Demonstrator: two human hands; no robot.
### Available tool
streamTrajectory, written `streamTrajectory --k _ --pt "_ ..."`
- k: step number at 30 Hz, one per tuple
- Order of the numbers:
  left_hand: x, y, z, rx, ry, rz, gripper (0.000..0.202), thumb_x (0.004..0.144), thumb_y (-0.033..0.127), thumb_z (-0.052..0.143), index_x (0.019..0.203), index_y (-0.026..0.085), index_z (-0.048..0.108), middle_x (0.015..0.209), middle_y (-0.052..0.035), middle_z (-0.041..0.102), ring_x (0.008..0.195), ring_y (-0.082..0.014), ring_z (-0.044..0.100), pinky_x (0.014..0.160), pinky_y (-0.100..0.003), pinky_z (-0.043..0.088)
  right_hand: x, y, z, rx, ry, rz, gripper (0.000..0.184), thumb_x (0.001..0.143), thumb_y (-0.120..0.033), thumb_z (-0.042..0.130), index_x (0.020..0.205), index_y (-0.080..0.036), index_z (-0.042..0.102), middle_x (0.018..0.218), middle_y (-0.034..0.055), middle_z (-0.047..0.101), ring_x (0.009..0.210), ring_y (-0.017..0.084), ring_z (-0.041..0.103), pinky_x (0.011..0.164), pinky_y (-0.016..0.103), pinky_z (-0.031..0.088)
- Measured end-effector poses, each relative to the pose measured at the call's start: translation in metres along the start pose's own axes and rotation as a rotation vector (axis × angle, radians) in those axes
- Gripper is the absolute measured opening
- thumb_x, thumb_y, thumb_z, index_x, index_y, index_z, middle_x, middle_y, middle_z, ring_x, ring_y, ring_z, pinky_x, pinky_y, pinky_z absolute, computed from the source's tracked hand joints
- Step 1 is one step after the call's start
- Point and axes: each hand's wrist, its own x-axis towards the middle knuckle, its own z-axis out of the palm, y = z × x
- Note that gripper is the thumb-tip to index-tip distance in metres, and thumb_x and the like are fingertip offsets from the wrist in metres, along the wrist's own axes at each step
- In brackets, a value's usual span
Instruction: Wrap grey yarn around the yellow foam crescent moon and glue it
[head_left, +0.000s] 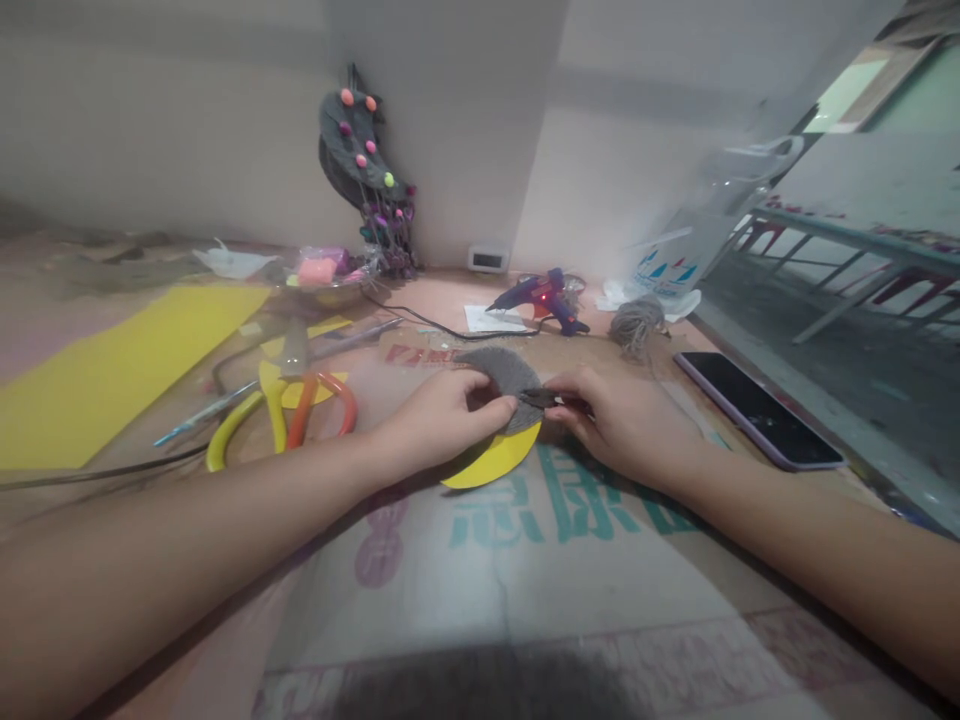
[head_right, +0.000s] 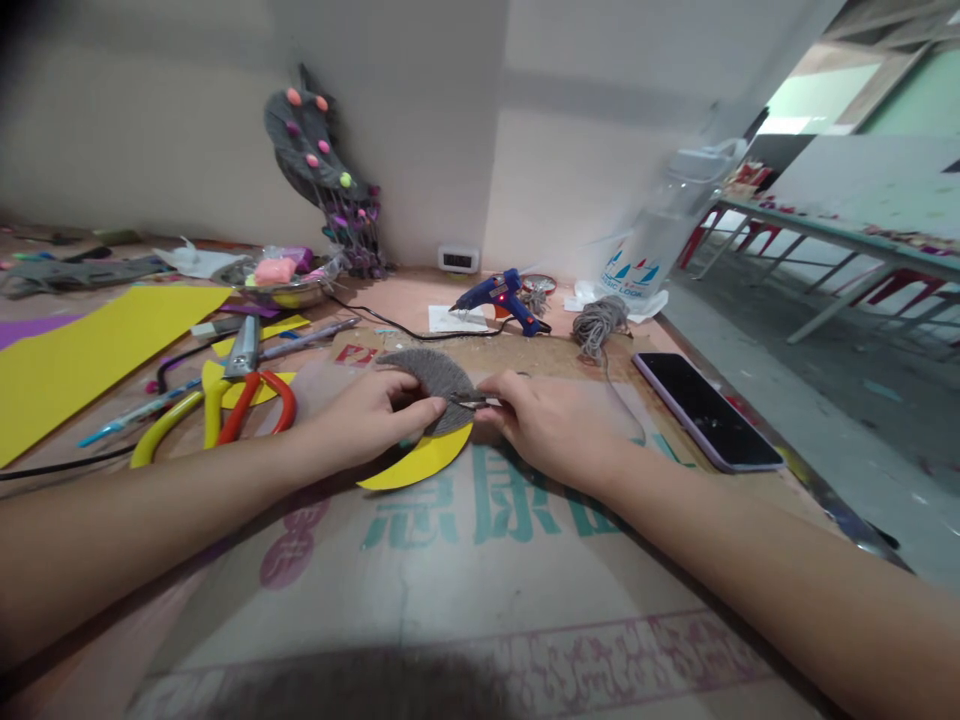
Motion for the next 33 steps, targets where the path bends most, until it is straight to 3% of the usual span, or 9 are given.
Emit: streamTrajectory --k 6,12,16,20,25,30,33 --pt "0.001 -0.002 0.001 -0.044 -0.025 0.053 0.026 0.085 0.036 0.052 0.08 0.016 0.068 0.075 -0.0004 0.066 0.068 -0.0141 0.057 0.061 -0.024 0.042 0.002 0.0 -0.002 0.05 -0.029 -0.021 0.02 0.091 -0.027 0.054 0.105 -0.021 0.066 0.09 0.0059 0.073 0.078 0.021 0.067 0.064 0.029 0.044" --pt "0.0 -0.001 0.001 -0.035 -0.024 0.013 0.028 0.085 0.038 0.051 0.075 0.017 0.066 0.072 -0.0008 0.065 0.066 -0.0143 0.056 0.059 -0.024 0.04 0.001 0.002 0.001 0.083 -0.03 -0.015 0.019 0.091 -0.03 0.053 0.102 -0.021 0.066 0.088 0.006 0.072 0.077 0.022 0.066 0.063 0.03 0.044" --pt "0.001 -0.001 0.001 -0.021 0.008 -0.039 0.031 0.084 0.043 0.051 0.074 0.016 0.065 0.075 -0.0028 0.066 0.069 -0.0164 0.058 0.059 -0.026 0.04 -0.003 0.007 0.007 0.228 0.136 0.001 0.019 0.092 -0.032 0.048 0.099 -0.021 0.062 0.085 0.0071 0.07 0.075 0.022 0.065 0.064 0.032 0.047" --pt "0.001 -0.002 0.001 -0.083 0.047 -0.078 0.029 0.083 0.042 0.052 0.075 0.017 0.065 0.078 -0.0027 0.067 0.069 -0.0157 0.057 0.059 -0.025 0.041 0.0 0.014 0.013 0.401 0.268 0.115 0.019 0.091 -0.033 0.05 0.105 -0.021 0.054 0.093 0.0079 0.068 0.086 0.023 0.065 0.072 0.034 0.051" --pt "0.002 -0.002 0.001 -0.101 0.054 -0.099 0.031 0.083 0.043 0.053 0.069 0.017 0.06 0.069 -0.0002 0.059 0.061 -0.0129 0.051 0.053 -0.024 0.036 0.009 0.026 0.021 0.462 0.242 0.193 0.024 0.091 -0.03 0.051 0.113 -0.021 0.052 0.108 0.0097 0.066 0.099 0.025 0.064 0.085 0.041 0.051" --pt "0.003 -0.003 0.001 -0.084 0.055 -0.116 0.035 0.082 0.045 0.053 0.063 0.016 0.055 0.063 0.0012 0.052 0.057 -0.012 0.047 0.05 -0.024 0.032 0.014 0.026 0.02 0.4 0.187 0.067 0.035 0.09 -0.021 0.05 0.124 -0.019 0.054 0.118 0.0122 0.062 0.106 0.025 0.06 0.091 0.043 0.05" --pt "0.003 -0.003 0.001 -0.066 0.052 -0.079 0.034 0.082 0.045 0.052 0.065 0.016 0.057 0.065 0.0004 0.055 0.06 -0.013 0.049 0.052 -0.025 0.033 0.015 0.023 0.015 0.413 0.166 0.027 0.037 0.09 -0.017 0.047 0.127 -0.019 0.054 0.12 0.0124 0.061 0.107 0.023 0.06 0.091 0.041 0.05"
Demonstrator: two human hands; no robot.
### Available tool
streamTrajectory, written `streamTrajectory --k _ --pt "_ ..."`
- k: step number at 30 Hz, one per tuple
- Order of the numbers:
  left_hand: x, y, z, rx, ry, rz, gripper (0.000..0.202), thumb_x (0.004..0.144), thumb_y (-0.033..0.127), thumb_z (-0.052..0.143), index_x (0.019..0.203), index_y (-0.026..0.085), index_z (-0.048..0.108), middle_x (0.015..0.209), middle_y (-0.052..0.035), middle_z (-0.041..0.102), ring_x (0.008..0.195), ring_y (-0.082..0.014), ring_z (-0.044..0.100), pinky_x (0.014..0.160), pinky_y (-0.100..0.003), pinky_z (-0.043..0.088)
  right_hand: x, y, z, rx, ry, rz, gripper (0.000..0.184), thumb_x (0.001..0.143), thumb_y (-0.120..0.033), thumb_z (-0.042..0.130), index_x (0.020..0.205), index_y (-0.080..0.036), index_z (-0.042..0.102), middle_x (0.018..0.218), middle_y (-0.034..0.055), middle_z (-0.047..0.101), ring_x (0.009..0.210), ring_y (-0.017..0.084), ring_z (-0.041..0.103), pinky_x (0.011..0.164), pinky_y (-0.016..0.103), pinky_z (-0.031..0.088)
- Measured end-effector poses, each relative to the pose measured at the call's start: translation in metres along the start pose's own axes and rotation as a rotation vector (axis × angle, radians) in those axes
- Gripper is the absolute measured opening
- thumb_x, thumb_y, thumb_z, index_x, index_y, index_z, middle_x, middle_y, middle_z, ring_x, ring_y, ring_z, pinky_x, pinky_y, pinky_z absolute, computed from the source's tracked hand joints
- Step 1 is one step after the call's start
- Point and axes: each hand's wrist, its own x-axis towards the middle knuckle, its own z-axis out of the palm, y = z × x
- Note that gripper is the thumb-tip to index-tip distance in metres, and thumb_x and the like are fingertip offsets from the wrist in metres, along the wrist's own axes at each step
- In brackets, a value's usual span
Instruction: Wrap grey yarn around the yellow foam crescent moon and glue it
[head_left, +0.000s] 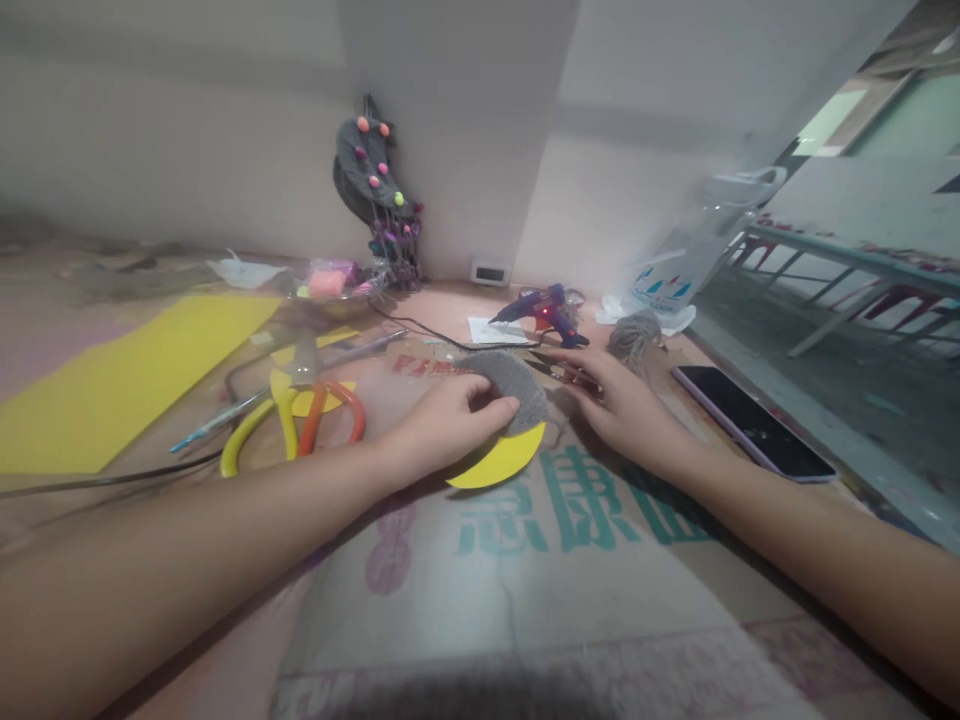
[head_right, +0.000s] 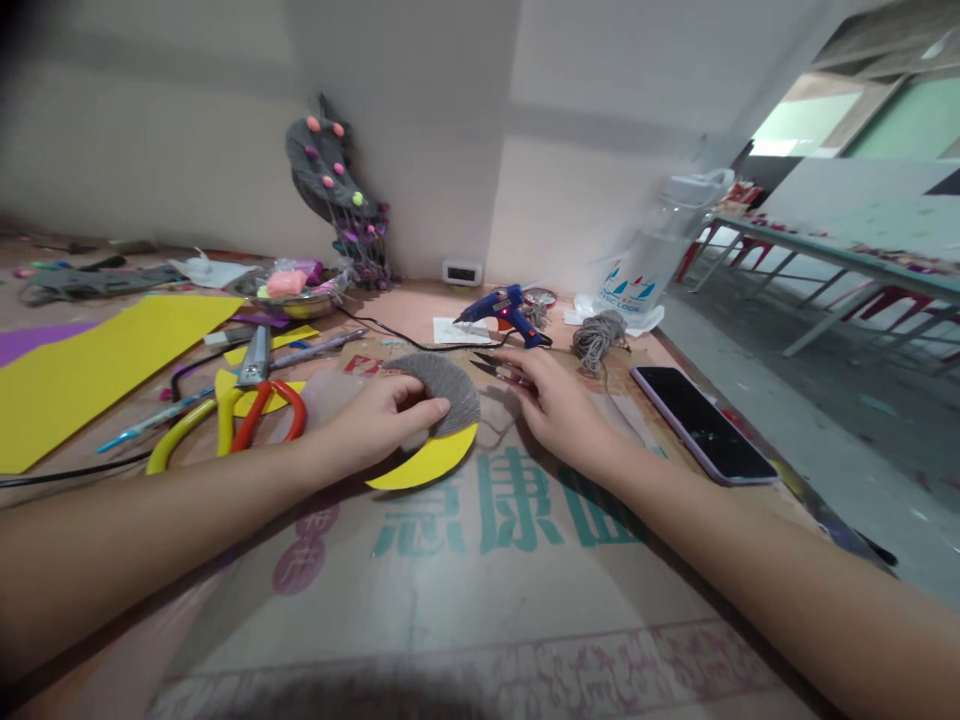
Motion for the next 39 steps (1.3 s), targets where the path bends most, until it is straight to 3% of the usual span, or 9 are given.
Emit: streamTrajectory --k 5,9,11,14,17,24,35,39 --pt "-0.002 0.001 0.001 -0.073 -0.066 0.055 0.032 0.085 0.043 0.05 0.079 0.016 0.066 0.076 -0.0021 0.065 0.068 -0.0155 0.056 0.059 -0.026 0.04 0.011 -0.007 0.002 0.023 -0.07 -0.05 0.038 0.09 -0.015 0.047 0.127 -0.019 0.055 0.123 0.0119 0.061 0.114 0.023 0.057 0.096 0.043 0.047" --pt "-0.003 0.0 0.001 -0.087 -0.066 0.057 0.033 0.085 0.044 0.05 0.083 0.016 0.068 0.082 -0.0031 0.069 0.075 -0.0171 0.059 0.065 -0.027 0.043 0.039 -0.015 0.013 0.273 -0.121 -0.039 0.04 0.092 -0.018 0.046 0.131 -0.019 0.051 0.128 0.0115 0.058 0.114 0.02 0.058 0.098 0.039 0.047" --pt "-0.002 -0.001 0.001 -0.079 -0.031 0.029 0.035 0.085 0.047 0.052 0.081 0.016 0.066 0.082 -0.0032 0.069 0.075 -0.0175 0.06 0.065 -0.027 0.043 0.054 -0.019 0.016 0.36 -0.093 -0.03 0.038 0.093 -0.022 0.045 0.13 -0.017 0.051 0.124 0.0119 0.061 0.11 0.02 0.06 0.097 0.039 0.047" --pt "0.0 -0.003 0.001 -0.093 0.069 0.008 0.036 0.085 0.049 0.051 0.078 0.016 0.064 0.082 -0.0026 0.068 0.075 -0.0171 0.06 0.064 -0.026 0.042 0.064 -0.02 0.012 0.332 -0.021 -0.029 0.028 0.095 -0.03 0.043 0.11 -0.017 0.063 0.112 0.01 0.067 0.106 0.021 0.061 0.096 0.039 0.046" --pt "0.001 -0.004 0.001 -0.113 0.127 0.005 0.034 0.087 0.046 0.049 0.083 0.016 0.064 0.083 -0.0026 0.068 0.078 -0.0174 0.06 0.066 -0.026 0.043 0.051 -0.018 0.004 0.295 -0.025 0.027 0.037 0.098 -0.038 0.038 0.09 -0.017 0.068 0.098 0.0073 0.07 0.099 0.02 0.063 0.094 0.037 0.045" --pt "0.002 -0.001 0.001 -0.044 0.152 -0.008 0.037 0.086 0.049 0.048 0.075 0.017 0.06 0.076 -0.0022 0.066 0.071 -0.0171 0.058 0.059 -0.026 0.041 0.009 -0.023 0.002 0.346 -0.106 0.137 0.025 0.09 -0.038 0.053 0.09 -0.018 0.068 0.095 0.0054 0.071 0.089 0.021 0.065 0.081 0.034 0.05" --pt "0.001 -0.003 0.002 -0.008 0.131 -0.005 0.04 0.085 0.052 0.048 0.072 0.016 0.06 0.078 -0.0035 0.067 0.073 -0.0177 0.059 0.06 -0.027 0.041 0.005 -0.029 0.007 0.391 -0.089 0.208 0.016 0.086 -0.031 0.056 0.082 -0.018 0.065 0.083 0.0022 0.07 0.079 0.018 0.065 0.073 0.029 0.05" --pt "0.0 -0.003 0.002 -0.075 0.078 0.0 0.043 0.084 0.055 0.05 0.089 0.016 0.067 0.092 -0.0072 0.072 0.086 -0.0221 0.064 0.071 -0.03 0.047 0.004 -0.029 0.007 0.353 -0.072 0.185 0.017 0.087 -0.031 0.055 0.08 -0.019 0.064 0.081 0.0015 0.069 0.078 0.018 0.064 0.073 0.029 0.048"
